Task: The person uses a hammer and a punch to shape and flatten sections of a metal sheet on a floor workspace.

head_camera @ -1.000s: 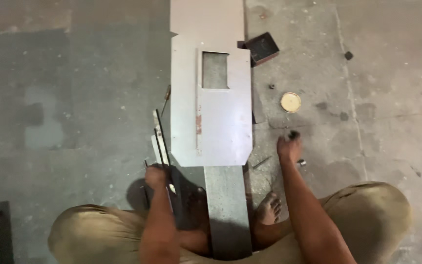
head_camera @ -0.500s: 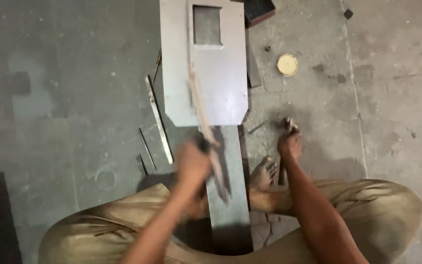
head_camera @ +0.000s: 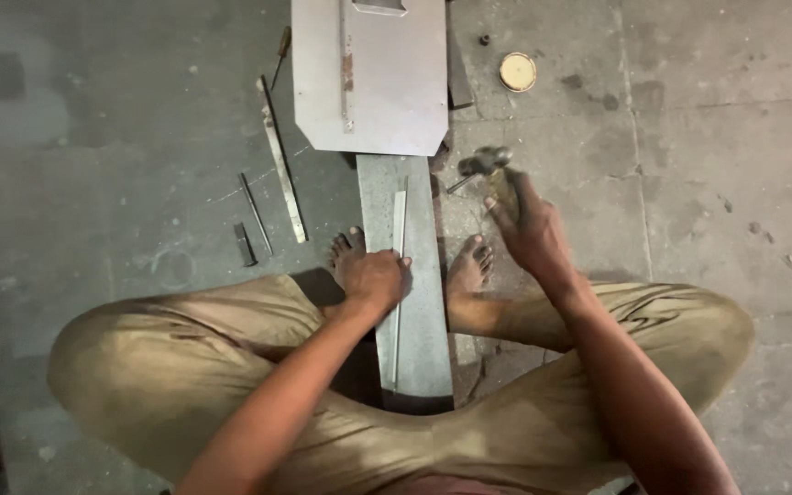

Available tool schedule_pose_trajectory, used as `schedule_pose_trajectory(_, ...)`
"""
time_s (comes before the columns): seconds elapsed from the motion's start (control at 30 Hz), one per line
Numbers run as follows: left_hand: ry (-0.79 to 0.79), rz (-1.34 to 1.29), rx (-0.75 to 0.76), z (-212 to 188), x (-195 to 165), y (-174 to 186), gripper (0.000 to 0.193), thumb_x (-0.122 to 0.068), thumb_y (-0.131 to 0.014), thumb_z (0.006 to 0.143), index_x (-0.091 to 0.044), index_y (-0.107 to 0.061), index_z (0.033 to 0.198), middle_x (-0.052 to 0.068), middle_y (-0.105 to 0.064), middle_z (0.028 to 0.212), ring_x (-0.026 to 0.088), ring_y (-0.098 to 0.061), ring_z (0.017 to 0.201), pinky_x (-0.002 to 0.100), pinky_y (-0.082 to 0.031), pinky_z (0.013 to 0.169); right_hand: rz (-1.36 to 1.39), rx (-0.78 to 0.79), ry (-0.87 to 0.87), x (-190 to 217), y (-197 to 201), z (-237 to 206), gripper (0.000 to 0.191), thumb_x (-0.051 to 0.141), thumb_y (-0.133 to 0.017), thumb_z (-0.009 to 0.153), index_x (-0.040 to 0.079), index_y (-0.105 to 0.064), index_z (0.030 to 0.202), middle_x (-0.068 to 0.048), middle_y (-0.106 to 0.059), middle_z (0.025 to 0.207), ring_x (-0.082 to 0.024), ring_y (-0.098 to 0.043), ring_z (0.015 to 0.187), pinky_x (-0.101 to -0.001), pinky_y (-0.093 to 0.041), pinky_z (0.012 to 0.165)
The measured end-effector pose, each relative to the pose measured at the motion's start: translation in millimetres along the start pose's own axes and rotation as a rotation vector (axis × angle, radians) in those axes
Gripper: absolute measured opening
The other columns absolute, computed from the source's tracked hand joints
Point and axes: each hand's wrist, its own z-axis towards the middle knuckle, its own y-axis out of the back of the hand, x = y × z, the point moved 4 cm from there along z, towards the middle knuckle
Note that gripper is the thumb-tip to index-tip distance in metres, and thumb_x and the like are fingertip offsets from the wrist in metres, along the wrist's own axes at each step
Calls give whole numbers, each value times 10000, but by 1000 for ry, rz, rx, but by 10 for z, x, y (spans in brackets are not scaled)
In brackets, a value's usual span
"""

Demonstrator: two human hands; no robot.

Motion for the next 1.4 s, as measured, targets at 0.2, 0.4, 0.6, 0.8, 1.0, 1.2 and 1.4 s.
schedule_pose_trajectory(0.2,158,-49,93,-79,252,167,634,-558,-642,914,-21,-645,1251,248,-643,1266,387,-644,1192,472,-516,1015,-41,88,-1,187,-222,-179,481,217,-699,970,75,-559,1408,-276,-739,967,-376,-751,843,-472,-577,727)
schedule_pose_trajectory(0.4,97,-47,114,-91,313,-34,1430,-656,-851,713,114,-16,1583,366,-47,1629,462,-29,1532,487,-59,1255,-38,46,413,336,-120,-427,440,101,-685,1017,-1,-523,1414,-217,-711,973,-277,-730,779,-392,-556,614)
schedule_pose_trajectory(0.6,106,-168,27,-8,306,-184,1393,-686,-849,689,132,-98,1531,334,-43,1667,463,3,1567,514,-16,1269,-265,335,419,224,-557,-527,468,124,-623,1048,140,-480,1493,-186,-714,990,-290,-674,653,-411,-546,515)
schedule_pose_trajectory(0.8,155,-151,57,-58,352,-177,1326,-704,-853,621,117,-311,1510,382,-193,1602,464,-124,1534,504,-107,1268,-165,245,479,15,-554,-692,576,219,-663,1029,172,-432,1555,-208,-713,1078,-336,-700,739,-444,-562,581)
schedule_pose_trajectory(1.0,185,-230,173,86,436,-219,1204,-772,-817,518,122,-639,1305,390,-449,1522,465,-384,1487,489,-260,1294,-296,396,690,4,-646,-1149,617,247,-687,982,196,-412,1532,-167,-725,1072,-327,-712,694,-442,-553,508)
schedule_pose_trajectory(1.2,187,-129,46,97,398,-202,1445,-768,-888,501,87,-310,1512,336,-119,1621,457,-85,1524,513,-106,1234,-269,427,603,2,-757,-1306,588,311,-636,1010,215,-429,1552,-126,-716,1067,-308,-686,674,-429,-569,566)
schedule_pose_trajectory(1.4,219,-102,112,74,370,-165,1546,-779,-855,549,99,-108,1578,315,-105,1645,433,-82,1557,493,-85,1263,-445,659,575,-110,-881,-1487,590,298,-652,994,238,-436,1540,-135,-709,1061,-318,-705,749,-435,-566,535)
